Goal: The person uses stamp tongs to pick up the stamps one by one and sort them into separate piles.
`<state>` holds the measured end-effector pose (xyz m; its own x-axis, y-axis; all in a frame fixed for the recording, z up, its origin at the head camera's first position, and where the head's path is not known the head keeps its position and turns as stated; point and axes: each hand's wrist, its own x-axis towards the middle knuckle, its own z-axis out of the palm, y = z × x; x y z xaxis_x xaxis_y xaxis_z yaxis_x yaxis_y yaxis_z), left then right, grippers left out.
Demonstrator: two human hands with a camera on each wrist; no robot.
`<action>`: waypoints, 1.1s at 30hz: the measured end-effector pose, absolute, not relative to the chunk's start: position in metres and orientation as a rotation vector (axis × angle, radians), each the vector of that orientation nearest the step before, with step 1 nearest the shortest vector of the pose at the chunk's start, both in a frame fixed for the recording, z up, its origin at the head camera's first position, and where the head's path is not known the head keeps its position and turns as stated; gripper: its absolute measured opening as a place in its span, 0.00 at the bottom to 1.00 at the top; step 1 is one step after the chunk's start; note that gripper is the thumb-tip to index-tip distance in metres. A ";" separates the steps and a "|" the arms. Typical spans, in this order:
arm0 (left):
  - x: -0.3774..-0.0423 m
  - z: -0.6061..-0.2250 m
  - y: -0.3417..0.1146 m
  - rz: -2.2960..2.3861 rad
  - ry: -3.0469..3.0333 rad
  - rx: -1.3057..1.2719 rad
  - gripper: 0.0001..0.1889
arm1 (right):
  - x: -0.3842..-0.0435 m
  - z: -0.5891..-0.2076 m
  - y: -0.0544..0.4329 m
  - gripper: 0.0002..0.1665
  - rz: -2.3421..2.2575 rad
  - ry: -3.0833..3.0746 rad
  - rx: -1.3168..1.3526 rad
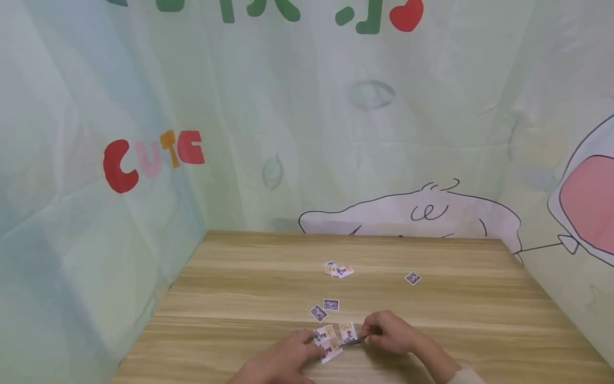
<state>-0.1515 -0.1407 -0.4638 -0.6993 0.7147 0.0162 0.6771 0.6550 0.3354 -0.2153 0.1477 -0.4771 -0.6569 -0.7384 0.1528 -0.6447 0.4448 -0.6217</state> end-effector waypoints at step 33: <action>-0.157 -0.455 -0.126 0.313 2.914 1.254 0.30 | -0.214 -0.473 0.187 0.03 -1.253 2.567 -1.024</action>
<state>-0.1565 -0.1261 -0.4546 -0.6894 0.7144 0.1196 0.7235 0.6712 0.1614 -0.2135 0.1874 -0.4733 -0.7672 -0.6135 0.1870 -0.5249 0.4331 -0.7327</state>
